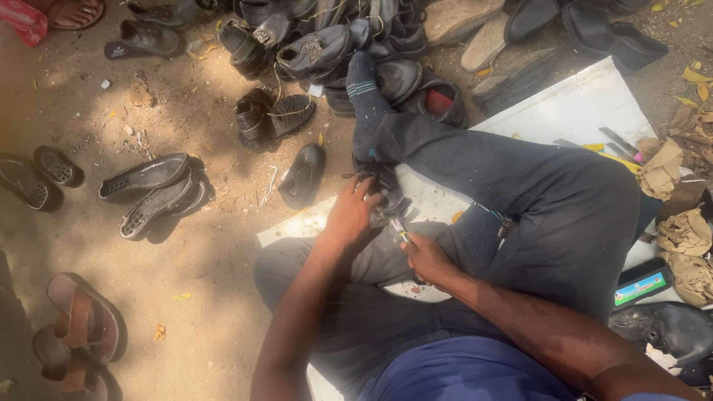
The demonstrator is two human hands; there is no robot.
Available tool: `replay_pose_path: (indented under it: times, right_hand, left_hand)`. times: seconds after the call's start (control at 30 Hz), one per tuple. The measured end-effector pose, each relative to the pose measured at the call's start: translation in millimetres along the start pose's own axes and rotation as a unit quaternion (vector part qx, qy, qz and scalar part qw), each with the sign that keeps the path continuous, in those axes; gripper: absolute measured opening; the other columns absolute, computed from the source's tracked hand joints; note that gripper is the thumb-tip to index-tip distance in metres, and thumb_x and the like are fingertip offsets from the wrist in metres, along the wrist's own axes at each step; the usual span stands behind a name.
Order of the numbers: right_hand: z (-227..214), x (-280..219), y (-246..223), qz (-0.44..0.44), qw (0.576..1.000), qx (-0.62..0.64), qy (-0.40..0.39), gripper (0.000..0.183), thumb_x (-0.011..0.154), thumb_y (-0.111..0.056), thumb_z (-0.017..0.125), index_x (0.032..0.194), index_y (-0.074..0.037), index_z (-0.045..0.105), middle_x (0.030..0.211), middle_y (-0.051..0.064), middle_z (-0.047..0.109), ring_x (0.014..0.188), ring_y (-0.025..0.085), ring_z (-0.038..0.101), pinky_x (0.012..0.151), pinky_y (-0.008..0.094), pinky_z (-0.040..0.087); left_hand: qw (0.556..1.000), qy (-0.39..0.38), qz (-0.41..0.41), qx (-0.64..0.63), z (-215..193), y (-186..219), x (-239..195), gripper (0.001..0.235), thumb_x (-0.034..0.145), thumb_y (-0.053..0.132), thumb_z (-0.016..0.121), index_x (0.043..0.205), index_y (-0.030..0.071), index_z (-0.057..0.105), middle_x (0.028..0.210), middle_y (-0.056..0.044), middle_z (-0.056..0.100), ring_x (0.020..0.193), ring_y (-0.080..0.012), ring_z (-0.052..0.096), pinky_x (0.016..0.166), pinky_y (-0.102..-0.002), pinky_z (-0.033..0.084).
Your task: The person sits on the ground and uses a knife to scrape and clean the sole of a black shoe. They hold the shoe with one hand and work the blade along the bottom surface, then place the shoe down and pick up another one to continue the process.
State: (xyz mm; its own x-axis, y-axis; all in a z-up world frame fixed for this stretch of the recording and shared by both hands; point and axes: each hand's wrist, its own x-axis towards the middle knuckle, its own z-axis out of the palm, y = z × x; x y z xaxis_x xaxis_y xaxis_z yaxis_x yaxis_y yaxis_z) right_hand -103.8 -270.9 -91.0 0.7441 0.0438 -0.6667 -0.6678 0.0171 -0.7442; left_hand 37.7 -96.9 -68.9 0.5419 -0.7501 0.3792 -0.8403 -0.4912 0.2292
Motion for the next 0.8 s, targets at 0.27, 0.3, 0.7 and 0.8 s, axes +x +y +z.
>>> replay_pose_path:
  times: [0.27, 0.3, 0.7, 0.8]
  right_hand:
    - [-39.8, 19.7, 11.0, -0.095, 0.989, -0.108, 0.035, 0.025, 0.104, -0.024, 0.052, 0.086, -0.008, 0.058, 0.063, 0.000, 0.049, 0.042, 0.007, 0.041, 0.037, 0.029, 0.033]
    - [-48.0, 30.6, 12.7, -0.142, 0.984, -0.105, 0.026, 0.026, 0.105, -0.024, 0.053, 0.086, -0.008, 0.060, 0.064, -0.001, 0.049, 0.048, 0.006, 0.042, 0.042, 0.028, 0.036]
    - [-38.3, 127.7, 9.5, -0.250, 0.924, -0.282, 0.066, 0.034, 0.102, -0.028, 0.052, 0.102, 0.002, 0.067, 0.079, 0.013, 0.064, 0.074, 0.026, 0.059, 0.072, 0.043, 0.047]
    - [-19.3, 87.4, 33.2, -0.162, 0.952, -0.246, 0.080, 0.033, 0.101, -0.026, 0.050, 0.104, 0.001, 0.067, 0.085, 0.017, 0.066, 0.079, 0.027, 0.060, 0.076, 0.044, 0.046]
  left_hand:
    - [0.993, -0.088, 0.077, -0.004, 43.0, -17.0, 12.4, 0.012, 0.084, 0.016, 0.061, 0.091, 0.008, 0.067, 0.090, -0.007, 0.065, 0.093, -0.0288, 0.063, 0.093, -0.042, 0.047]
    - [0.995, -0.071, 0.062, -0.016, 47.9, -15.0, 10.4, 0.012, 0.082, 0.015, 0.062, 0.090, 0.007, 0.067, 0.089, -0.008, 0.065, 0.091, -0.0296, 0.062, 0.089, -0.043, 0.047]
    - [0.905, 0.105, -0.369, -0.186, 99.0, -11.9, 0.7, 0.022, 0.089, 0.022, 0.069, 0.095, 0.002, 0.075, 0.093, -0.022, 0.068, 0.090, -0.0435, 0.064, 0.080, -0.050, 0.049]
    - [0.881, 0.152, -0.408, -0.184, 105.1, -11.0, 0.5, 0.027, 0.086, 0.024, 0.072, 0.094, -0.001, 0.073, 0.092, -0.024, 0.067, 0.089, -0.0442, 0.064, 0.080, -0.049, 0.049]
